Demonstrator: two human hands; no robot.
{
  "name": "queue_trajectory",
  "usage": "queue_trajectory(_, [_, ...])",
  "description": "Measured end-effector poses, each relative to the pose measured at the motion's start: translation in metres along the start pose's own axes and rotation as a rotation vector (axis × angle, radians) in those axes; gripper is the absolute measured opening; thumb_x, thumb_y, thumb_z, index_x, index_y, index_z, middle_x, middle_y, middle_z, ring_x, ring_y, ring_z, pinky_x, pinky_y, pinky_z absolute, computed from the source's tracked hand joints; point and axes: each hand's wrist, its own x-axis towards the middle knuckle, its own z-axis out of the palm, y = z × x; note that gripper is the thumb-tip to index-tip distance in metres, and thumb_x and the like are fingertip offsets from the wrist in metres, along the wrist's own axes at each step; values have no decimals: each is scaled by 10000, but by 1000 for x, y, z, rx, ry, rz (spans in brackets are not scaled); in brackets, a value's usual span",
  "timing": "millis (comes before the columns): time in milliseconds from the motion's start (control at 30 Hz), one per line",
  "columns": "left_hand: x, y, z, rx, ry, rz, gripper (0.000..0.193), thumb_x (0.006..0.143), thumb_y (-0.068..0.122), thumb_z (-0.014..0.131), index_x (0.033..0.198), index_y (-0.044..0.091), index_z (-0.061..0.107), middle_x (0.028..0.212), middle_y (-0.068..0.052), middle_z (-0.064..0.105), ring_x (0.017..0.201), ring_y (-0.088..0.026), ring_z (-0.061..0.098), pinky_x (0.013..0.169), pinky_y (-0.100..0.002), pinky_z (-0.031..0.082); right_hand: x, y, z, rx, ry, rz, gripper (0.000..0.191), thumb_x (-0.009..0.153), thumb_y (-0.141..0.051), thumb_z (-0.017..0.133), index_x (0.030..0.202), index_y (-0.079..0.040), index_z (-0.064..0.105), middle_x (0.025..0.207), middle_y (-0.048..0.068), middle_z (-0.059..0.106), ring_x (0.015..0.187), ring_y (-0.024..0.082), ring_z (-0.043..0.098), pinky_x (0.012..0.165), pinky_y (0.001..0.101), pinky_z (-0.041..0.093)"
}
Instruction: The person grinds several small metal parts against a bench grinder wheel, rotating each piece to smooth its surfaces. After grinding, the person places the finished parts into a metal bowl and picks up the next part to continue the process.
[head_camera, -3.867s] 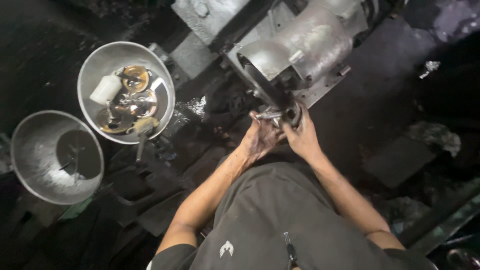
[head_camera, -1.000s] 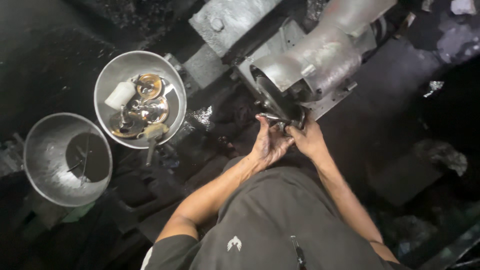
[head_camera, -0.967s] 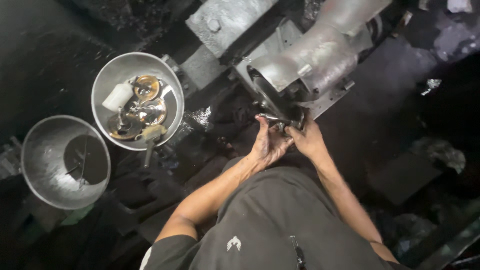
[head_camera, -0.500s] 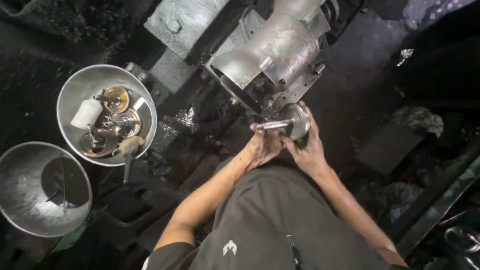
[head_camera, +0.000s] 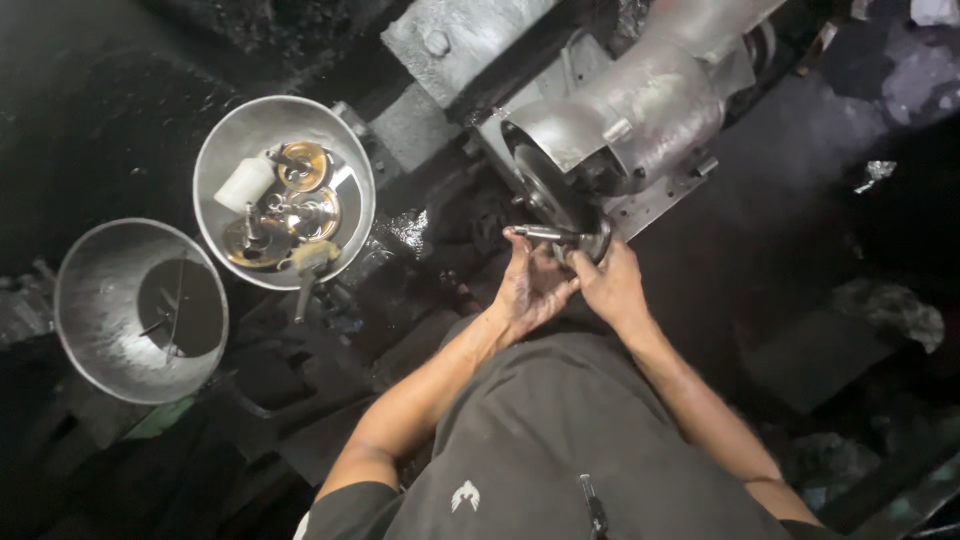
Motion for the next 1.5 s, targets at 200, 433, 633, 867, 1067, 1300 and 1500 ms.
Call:
queue_trajectory(200, [9, 0, 26, 82, 167, -10, 949, 805, 791, 537, 1461, 111, 453, 1412, -62, 580, 1311, -243, 564, 1154, -465, 432, 12, 19, -1, 125, 33, -169, 620, 842, -226, 730, 1396, -10, 553, 1143, 189, 742, 1048, 272, 730, 889, 383, 556])
queue_trajectory(433, [29, -24, 9, -60, 191, -112, 995, 853, 818, 540, 1418, 3, 469, 1360, -116, 599, 1272, -294, 581, 1181, -472, 431, 13, 39, -19, -163, 83, 54, 784, 768, -332, 777, 1467, -98, 510, 1104, 233, 712, 1006, 391, 697, 841, 456, 544])
queue_trajectory(633, [32, -47, 1, 64, 138, -217, 1000, 752, 805, 590, 1372, 23, 517, 1331, -119, 631, 1247, -271, 610, 1142, -453, 443, -13, 31, -43, -113, 110, 110, 721, 818, -280, 786, 1457, -88, 514, 1065, 202, 743, 944, 338, 737, 826, 428, 563])
queue_trajectory(867, [16, -35, 6, 210, -191, -256, 905, 808, 756, 627, 1482, 165, 508, 1478, -56, 537, 1349, -233, 510, 1149, -469, 419, -54, 11, -65, 133, 234, -479, 724, 904, -110, 773, 1508, 33, 399, 1539, 234, 477, 1422, 267, 508, 1167, 382, 435])
queue_trajectory(1067, [8, -21, -5, 138, -70, -116, 810, 942, 757, 598, 1428, 114, 516, 1357, -58, 526, 1364, -260, 506, 1230, -524, 418, -16, 9, -31, 300, -6, -232, 689, 835, -20, 708, 1473, 39, 456, 1321, 158, 655, 1219, 194, 621, 1052, 351, 494])
queue_trajectory(1300, [4, 2, 3, 76, 35, 10, 975, 874, 795, 532, 1466, 23, 472, 1468, -140, 535, 1347, -300, 533, 1148, -471, 439, 17, 9, -1, 162, -59, -139, 600, 796, -26, 721, 1370, 37, 556, 1115, 141, 719, 1049, 226, 698, 935, 346, 540])
queue_trajectory(1500, [25, -2, 5, -15, 158, 2, 972, 844, 753, 517, 1463, 7, 434, 1453, -160, 529, 1302, -301, 562, 1153, -492, 458, 32, 22, 0, 312, -27, -169, 605, 763, -109, 745, 1310, 64, 552, 1138, 187, 719, 1063, 280, 685, 928, 370, 536])
